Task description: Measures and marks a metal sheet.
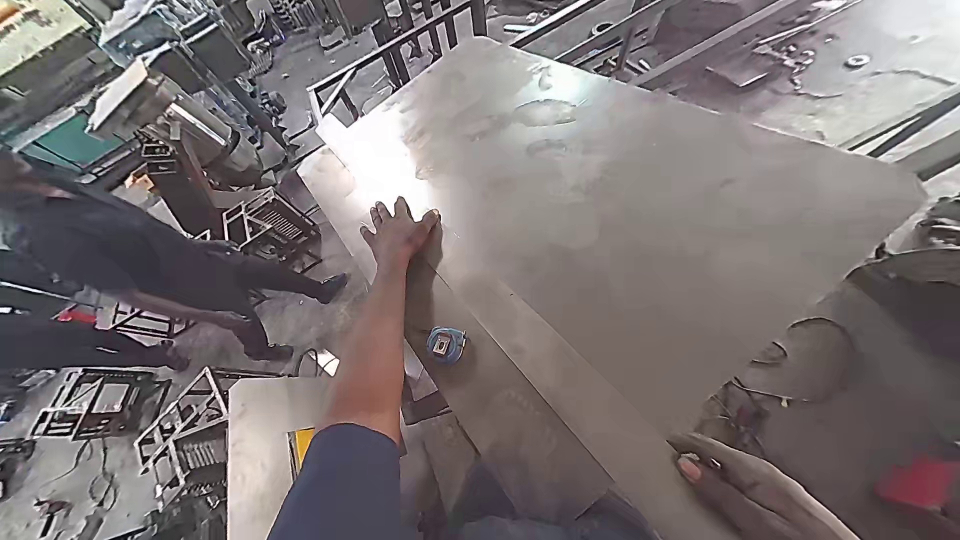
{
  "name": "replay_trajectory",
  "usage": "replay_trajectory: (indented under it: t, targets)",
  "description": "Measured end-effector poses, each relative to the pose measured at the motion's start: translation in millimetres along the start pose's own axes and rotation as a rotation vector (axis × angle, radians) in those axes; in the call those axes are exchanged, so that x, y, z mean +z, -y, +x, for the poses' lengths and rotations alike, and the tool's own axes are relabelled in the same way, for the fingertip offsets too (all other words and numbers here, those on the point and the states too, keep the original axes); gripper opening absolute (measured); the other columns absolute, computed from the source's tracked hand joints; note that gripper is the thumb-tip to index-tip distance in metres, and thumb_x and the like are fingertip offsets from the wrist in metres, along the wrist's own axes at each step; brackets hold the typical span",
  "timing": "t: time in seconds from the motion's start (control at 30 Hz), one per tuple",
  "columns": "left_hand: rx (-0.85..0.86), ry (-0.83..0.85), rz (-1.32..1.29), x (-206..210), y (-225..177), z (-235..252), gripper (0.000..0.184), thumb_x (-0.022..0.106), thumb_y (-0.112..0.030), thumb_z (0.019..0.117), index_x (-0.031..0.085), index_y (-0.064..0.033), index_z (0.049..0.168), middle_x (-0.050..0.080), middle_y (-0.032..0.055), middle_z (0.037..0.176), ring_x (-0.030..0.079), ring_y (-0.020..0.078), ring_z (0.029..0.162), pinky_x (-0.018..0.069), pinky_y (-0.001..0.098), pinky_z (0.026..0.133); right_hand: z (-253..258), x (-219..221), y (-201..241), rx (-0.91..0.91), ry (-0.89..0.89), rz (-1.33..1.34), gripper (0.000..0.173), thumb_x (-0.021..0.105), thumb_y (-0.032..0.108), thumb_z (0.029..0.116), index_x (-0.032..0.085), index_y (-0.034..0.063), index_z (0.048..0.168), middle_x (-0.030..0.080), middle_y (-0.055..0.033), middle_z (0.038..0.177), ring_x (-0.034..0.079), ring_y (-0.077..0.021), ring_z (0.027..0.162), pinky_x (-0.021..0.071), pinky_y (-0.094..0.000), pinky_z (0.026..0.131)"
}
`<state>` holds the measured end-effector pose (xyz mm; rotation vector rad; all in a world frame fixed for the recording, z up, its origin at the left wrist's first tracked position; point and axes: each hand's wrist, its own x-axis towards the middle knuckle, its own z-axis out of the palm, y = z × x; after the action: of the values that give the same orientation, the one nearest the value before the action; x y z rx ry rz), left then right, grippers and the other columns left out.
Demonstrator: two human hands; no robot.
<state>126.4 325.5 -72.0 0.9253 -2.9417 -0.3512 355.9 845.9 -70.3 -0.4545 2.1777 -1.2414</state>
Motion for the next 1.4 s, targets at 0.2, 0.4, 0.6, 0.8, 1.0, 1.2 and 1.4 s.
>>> replay_trajectory:
  t: [0.2,0.4,0.6,0.8,1.0,1.2,1.4]
  targets:
    - [0.04,0.127,0.017,-12.0,3.6,12.4,0.098,0.053,-0.087,0.0802,0.045,-0.023,0.154,0.031,0.0247,0.164,0.025,0.0477,0.152,0.0199,0.0805,0.112,0.3,6.2,-12.0,-0.009,-0.076,-0.063,0.039,0.047,0.042,0.1024,0.069,0.0164,0.122,0.064,0.0087,0.082,0.057,0.0018,0.067,0.0499,-0.0218,0.06]
    - [0.153,0.333,0.107,-31.8,8.3,37.8,0.101,0.071,-0.081,0.0723,0.053,-0.0137,0.145,0.044,0.0345,0.149,0.039,0.056,0.14,0.0357,0.0796,0.101,-0.8,-2.1,-9.4,0.043,-0.03,-0.065,0.041,0.053,0.053,0.0989,0.066,0.0232,0.125,0.065,0.0099,0.078,0.06,-0.0022,0.063,0.0523,-0.026,0.056]
    - [0.172,0.373,0.127,-37.8,7.6,39.8,0.109,0.083,-0.072,0.0672,0.046,-0.0147,0.152,0.04,0.0353,0.151,0.039,0.0556,0.14,0.0365,0.0779,0.103,-4.2,-85.3,40.7,0.003,-0.047,-0.432,0.045,0.047,0.027,0.1024,0.056,0.0028,0.139,0.065,-0.0209,0.121,0.065,-0.0359,0.108,0.0521,-0.0593,0.091]
    - [0.134,0.374,0.189,-42.1,-0.1,33.0,0.105,0.08,-0.078,0.0643,0.052,-0.0178,0.146,0.046,0.0299,0.15,0.042,0.0521,0.14,0.0359,0.0808,0.1,79.0,-120.3,150.1,-0.358,-0.189,-0.718,0.035,0.044,0.034,0.1049,0.071,0.0204,0.122,0.07,0.0044,0.083,0.064,-0.0107,0.065,0.0549,-0.0382,0.057]
    - [0.214,0.376,0.357,-42.5,-10.4,35.7,0.084,0.072,-0.085,0.0656,0.077,-0.0135,0.109,0.07,0.0222,0.12,0.059,0.0462,0.124,0.0342,0.0825,0.1,262.9,-95.3,209.8,-0.429,-0.084,-0.957,0.033,0.043,0.034,0.1095,0.073,0.0216,0.118,0.071,-0.008,0.094,0.068,-0.0293,0.089,0.0516,-0.058,0.076]
    - [0.287,0.412,0.365,-48.3,-11.0,27.8,0.087,0.067,-0.086,0.0692,0.073,-0.0071,0.104,0.071,0.0221,0.108,0.066,0.0436,0.111,0.0424,0.0779,0.091,426.0,-26.6,246.2,-0.395,-0.054,-0.909,0.028,0.053,0.026,0.1013,0.075,0.0159,0.115,0.071,-0.0138,0.113,0.066,-0.0347,0.112,0.0502,-0.0614,0.092]
    - [0.208,0.416,0.359,-52.3,-17.4,11.3,0.118,0.075,-0.089,0.0564,0.056,-0.0073,0.14,0.052,0.0249,0.145,0.051,0.0451,0.135,0.0394,0.0762,0.101,524.6,24.7,269.6,-0.27,-0.121,-0.828,0.024,0.062,0.03,0.0867,0.074,0.0155,0.102,0.071,-0.0118,0.104,0.068,-0.0331,0.1,0.0539,-0.0628,0.075]
